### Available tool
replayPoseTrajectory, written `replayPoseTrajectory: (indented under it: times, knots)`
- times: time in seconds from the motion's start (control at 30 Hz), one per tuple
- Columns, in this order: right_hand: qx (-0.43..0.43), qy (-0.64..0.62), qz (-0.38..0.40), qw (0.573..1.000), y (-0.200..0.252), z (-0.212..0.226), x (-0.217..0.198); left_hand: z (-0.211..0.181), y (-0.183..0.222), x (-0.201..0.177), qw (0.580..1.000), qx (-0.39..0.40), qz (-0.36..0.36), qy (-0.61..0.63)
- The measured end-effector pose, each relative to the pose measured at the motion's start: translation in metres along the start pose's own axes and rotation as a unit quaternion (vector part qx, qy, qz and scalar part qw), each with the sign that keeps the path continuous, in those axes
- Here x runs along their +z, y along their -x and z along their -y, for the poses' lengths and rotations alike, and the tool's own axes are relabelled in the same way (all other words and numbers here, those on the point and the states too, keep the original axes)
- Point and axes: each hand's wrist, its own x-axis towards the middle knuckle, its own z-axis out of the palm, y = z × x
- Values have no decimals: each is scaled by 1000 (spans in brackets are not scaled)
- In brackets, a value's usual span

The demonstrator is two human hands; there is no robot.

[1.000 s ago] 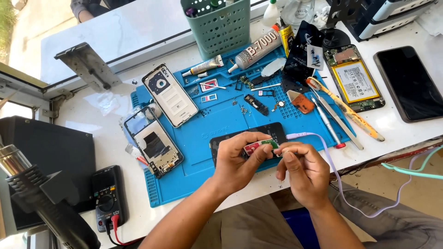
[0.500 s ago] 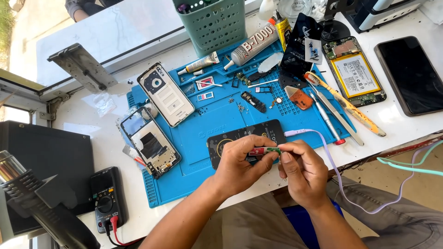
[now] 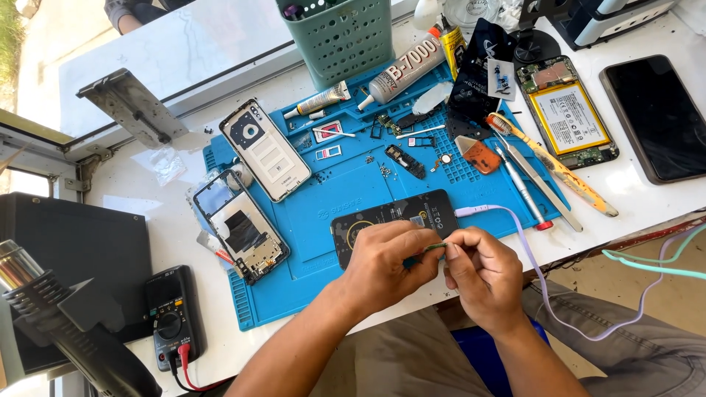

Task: Testing a replacement mobile phone screen by peeling off protective stickers and checking touch responsiveness.

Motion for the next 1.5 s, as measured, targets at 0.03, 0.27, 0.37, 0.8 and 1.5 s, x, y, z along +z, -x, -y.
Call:
replayPoseTrajectory:
  times: [0.03,0.27,0.37,0.8,1.5]
  knots:
    - [13,-1,-1,1000,0,-1,0,0,-1,0,999,36,-11,-34]
    - [-9,45,20,999,-3,3,-1,-2,-7,-4,982,141,-38,-120]
    - [2,61,39,997,-5,4,-3,-1,-7,-4,977,165,-33,-134]
    - [126,-112,39,985,-8,-10,-8,2,-6,-3,979,170,-21,-108]
    - [83,-84,-5,993,1,-2,-1,1,-6,6,984,174,-43,-13]
